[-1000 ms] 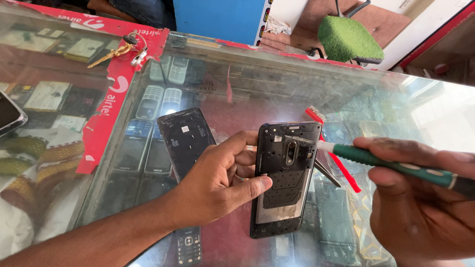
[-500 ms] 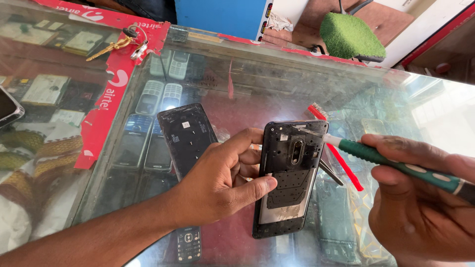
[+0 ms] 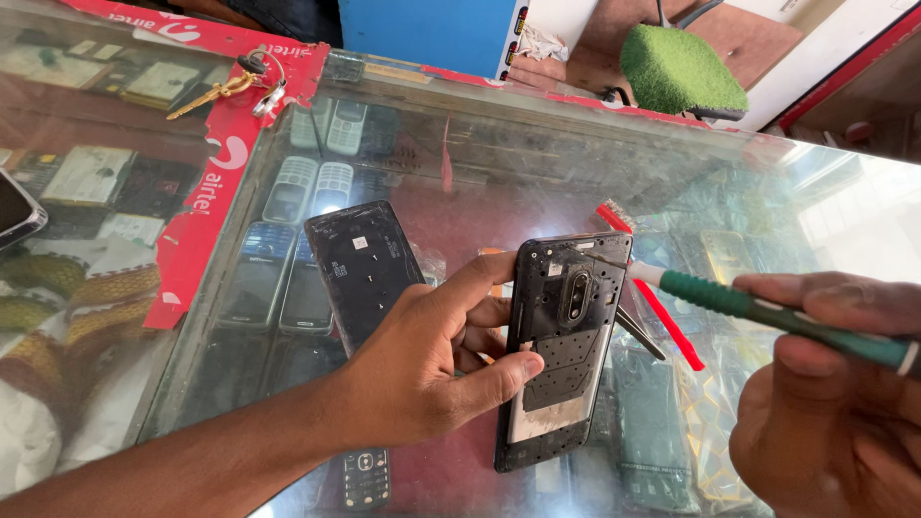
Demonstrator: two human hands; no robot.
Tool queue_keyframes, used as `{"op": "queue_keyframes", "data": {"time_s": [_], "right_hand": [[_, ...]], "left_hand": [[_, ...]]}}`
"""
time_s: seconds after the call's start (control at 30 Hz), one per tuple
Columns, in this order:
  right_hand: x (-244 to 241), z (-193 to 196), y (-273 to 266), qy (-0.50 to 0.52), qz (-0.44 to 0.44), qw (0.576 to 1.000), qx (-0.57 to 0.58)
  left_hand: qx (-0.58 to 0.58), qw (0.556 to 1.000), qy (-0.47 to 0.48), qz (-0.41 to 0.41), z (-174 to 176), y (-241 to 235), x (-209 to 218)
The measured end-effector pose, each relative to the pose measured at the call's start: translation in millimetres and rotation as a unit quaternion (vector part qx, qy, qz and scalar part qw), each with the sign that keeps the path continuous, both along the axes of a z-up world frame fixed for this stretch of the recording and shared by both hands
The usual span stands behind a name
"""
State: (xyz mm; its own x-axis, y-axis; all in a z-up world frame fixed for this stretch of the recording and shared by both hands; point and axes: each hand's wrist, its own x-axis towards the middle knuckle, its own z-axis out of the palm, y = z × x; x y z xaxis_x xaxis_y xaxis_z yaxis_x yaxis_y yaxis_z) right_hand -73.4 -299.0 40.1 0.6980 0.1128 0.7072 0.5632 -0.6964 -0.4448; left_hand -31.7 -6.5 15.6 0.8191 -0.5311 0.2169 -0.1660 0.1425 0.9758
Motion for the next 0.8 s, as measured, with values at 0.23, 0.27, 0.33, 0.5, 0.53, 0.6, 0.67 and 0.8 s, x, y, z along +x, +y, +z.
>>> {"op": "queue_keyframes", "data": {"time_s": [0.23, 0.27, 0.33, 0.5, 0.53, 0.6, 0.67, 0.8], "right_hand": [[-0.7, 8.7, 10.3, 0.003, -0.003, 1.0, -0.005], [-0.9, 10.2, 12.4, 0.002, -0.004, 1.0, -0.007], [-0.5, 13.4, 15.6, 0.002, -0.004, 1.0, -0.008], [0.8, 17.7, 21.1, -0.002, -0.004, 1.0, -0.011], [-0.2, 18.0, 22.0, -0.002, -0.007, 1.0, -0.01], [-2.0, 18.2, 25.5, -0.001, -0.016, 1.0, -0.006], [-1.9, 16.0, 31.8, -0.001, -0.033, 0.999, 0.004], [9.5, 14.1, 44.7, -0.076, -0.015, 0.997, 0.005]], "left_hand": [[-0.004, 1.0, 0.002, -0.006, -0.3, -0.3, 0.3], [-0.01, 1.0, 0.005, -0.01, -0.2, 0.1, 0.5], [-0.024, 0.999, 0.013, -0.017, -0.5, 0.3, -0.1], [-0.001, 1.0, 0.018, -0.007, -1.2, -0.3, 1.8], [-0.001, 1.0, 0.023, -0.006, -1.8, -0.6, 1.9], [-0.004, 1.0, 0.023, -0.011, -3.1, -0.3, 2.1], [-0.01, 1.0, 0.018, -0.012, -4.2, -0.2, 2.9], [0.001, 0.999, 0.036, 0.001, -6.7, -1.1, 6.5]]}}
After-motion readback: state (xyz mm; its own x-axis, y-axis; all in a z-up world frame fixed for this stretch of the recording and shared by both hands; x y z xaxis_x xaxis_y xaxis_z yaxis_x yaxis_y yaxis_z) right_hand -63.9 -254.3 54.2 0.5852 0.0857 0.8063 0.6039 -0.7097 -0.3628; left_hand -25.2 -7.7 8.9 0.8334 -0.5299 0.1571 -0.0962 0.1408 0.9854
